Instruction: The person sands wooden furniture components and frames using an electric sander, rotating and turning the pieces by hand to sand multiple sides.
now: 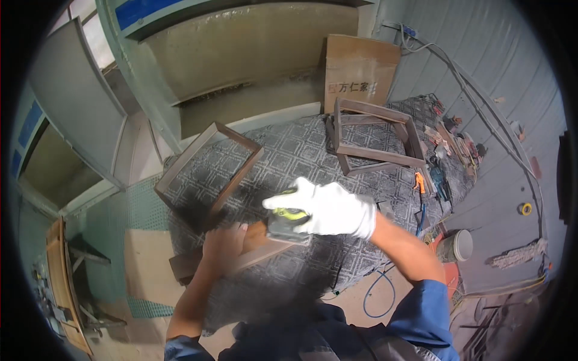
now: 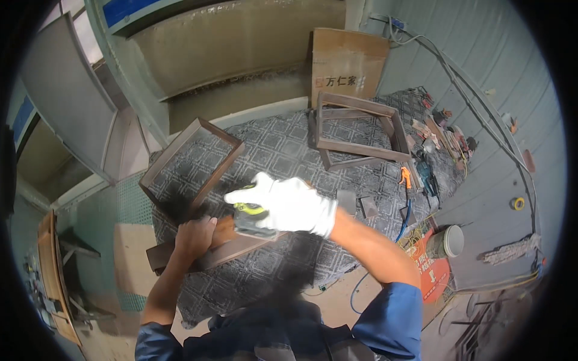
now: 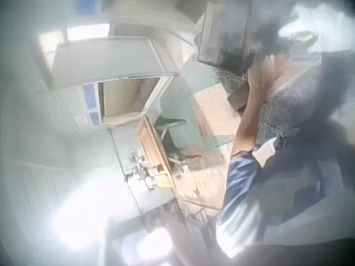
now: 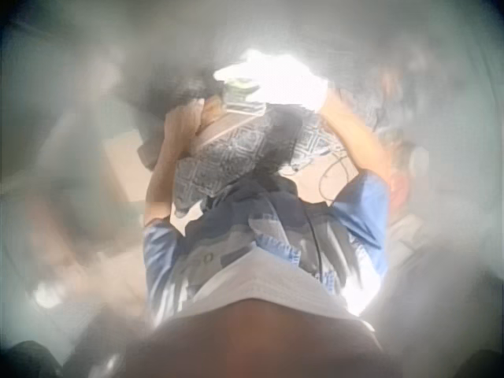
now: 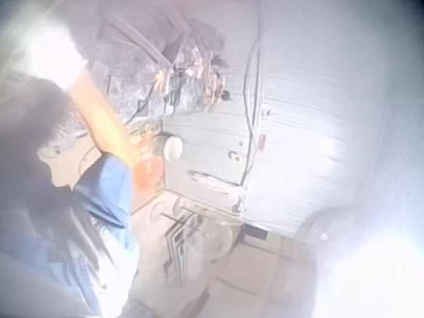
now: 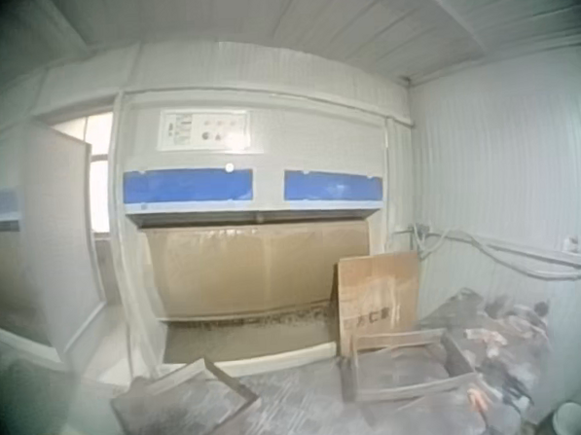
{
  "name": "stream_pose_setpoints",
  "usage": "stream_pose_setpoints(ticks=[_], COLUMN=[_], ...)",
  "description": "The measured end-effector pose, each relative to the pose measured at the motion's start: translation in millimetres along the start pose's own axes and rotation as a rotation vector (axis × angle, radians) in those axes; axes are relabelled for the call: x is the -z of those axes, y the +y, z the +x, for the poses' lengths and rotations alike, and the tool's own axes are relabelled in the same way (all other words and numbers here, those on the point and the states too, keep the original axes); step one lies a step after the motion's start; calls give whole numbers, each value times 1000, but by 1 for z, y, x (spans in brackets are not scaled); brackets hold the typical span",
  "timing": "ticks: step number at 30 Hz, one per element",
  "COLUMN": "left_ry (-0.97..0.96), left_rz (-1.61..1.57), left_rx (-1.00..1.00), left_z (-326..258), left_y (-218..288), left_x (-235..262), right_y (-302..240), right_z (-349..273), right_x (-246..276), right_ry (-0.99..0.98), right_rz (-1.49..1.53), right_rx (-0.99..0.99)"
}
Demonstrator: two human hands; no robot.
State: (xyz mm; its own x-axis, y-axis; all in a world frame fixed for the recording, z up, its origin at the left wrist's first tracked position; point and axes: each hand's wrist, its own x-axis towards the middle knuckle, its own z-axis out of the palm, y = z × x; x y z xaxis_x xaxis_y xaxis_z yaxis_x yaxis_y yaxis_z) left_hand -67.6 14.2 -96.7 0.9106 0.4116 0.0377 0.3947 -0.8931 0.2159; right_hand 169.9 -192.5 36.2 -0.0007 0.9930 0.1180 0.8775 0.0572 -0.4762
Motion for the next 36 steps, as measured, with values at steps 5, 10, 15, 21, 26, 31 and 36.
stream_pose_setpoints(ticks=[5, 10, 15, 21, 26, 31, 36], left_ry=[41, -67, -74, -15, -17, 223, 272], left_rz=[-89, 102, -52, -16, -106, -172, -775], left_rx=[34, -15, 94, 29, 171, 126, 247], left_z=[-2, 7, 8, 9, -4, -82, -193], left_y=[10, 4, -5, -5, -8, -80, -162], left_x=[9, 3, 7, -1, 15, 38, -10], right_y=[72, 52, 20, 96, 53, -6, -72], right_z=[-42, -17, 5, -53, -2, 55, 112], right_x=[50, 32, 2, 68, 31, -25, -64], right_ry=[2, 79, 95, 18, -55, 64, 37], right_rz=[-52, -13, -125, -175, -66, -102, -80], right_rx=[-151, 53, 194, -62, 45, 267, 413])
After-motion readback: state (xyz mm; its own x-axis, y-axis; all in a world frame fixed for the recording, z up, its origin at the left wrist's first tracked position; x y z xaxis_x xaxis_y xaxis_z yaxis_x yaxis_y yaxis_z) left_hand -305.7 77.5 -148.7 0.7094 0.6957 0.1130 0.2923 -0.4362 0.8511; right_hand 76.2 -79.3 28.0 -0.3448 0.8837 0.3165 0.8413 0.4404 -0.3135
